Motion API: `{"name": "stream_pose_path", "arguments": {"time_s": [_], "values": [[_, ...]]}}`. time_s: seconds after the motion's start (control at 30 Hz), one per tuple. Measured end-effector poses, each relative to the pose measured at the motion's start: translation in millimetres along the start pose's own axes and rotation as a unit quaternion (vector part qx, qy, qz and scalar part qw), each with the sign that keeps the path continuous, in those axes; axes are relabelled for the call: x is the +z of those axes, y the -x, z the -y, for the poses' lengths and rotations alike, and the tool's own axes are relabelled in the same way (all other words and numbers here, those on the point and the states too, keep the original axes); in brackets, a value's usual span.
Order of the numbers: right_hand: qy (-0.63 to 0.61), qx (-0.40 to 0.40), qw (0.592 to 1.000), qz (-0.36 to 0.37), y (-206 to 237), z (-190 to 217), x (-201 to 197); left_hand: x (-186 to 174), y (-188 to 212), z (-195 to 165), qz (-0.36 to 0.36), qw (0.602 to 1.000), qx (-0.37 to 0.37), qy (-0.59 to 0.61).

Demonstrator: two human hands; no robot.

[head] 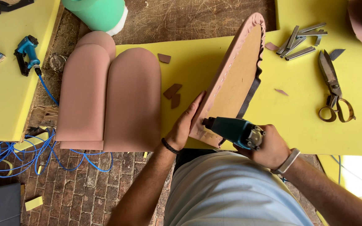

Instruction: The person staples pink fabric onto a curved cardboard frame using a pneumatic staple gun. They trim excess fabric with scissors and continue stapling around the edges to secure the material. The person works on multiple similar frames, flipping them to access different sides.

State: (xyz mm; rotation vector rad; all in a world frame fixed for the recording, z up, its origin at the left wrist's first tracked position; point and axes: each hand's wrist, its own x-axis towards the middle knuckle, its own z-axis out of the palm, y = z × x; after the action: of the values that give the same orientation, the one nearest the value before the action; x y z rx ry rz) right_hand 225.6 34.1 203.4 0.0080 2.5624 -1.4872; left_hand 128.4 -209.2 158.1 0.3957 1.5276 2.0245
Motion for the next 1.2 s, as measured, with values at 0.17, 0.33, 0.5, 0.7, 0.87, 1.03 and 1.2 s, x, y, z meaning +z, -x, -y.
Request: {"name": "stream_pose_path", "arguments": {"time_s": [0.17, 0.33, 0.5, 0.7, 0.87, 1.03, 1.2], "values": [[0.033, 0.021, 0.999, 0.034, 4.6, -6.3, 8.0, 8.9, 0.8, -5.2, -0.046, 0.999, -0.025, -0.008], [0.079, 0.1, 0.992, 0.025, -2.5, -31.2, 5.6, 8.7, 0.3, -7.9, -0.024, 0.995, -0.035, 0.085], [0.18, 0.101, 0.977, -0.054, -26.0, -100.6, -31.7, 3.1, -3.6, -11.5, -0.045, 0.994, -0.054, 0.089], [0.33, 0.235, 0.913, -0.038, -23.0, -181.5, -48.7, -12.5, -21.6, -16.1, -0.045, 0.982, -0.107, -0.15], [0.252, 0.114, 0.95, -0.141, -7.1, -170.8, -39.3, -53.7, -41.2, -8.6, -0.123, 0.948, -0.222, -0.193], [-0.296, 0.226, 0.928, 0.01, -42.8, -134.0, -46.7, -64.1, -18.2, 44.3, -0.199, 0.973, -0.109, 0.05], [-0.351, 0.112, 0.928, 0.059, -83.2, -103.2, -87.6, -35.4, -49.4, 86.3, -0.093, 0.969, -0.025, 0.226]]}}
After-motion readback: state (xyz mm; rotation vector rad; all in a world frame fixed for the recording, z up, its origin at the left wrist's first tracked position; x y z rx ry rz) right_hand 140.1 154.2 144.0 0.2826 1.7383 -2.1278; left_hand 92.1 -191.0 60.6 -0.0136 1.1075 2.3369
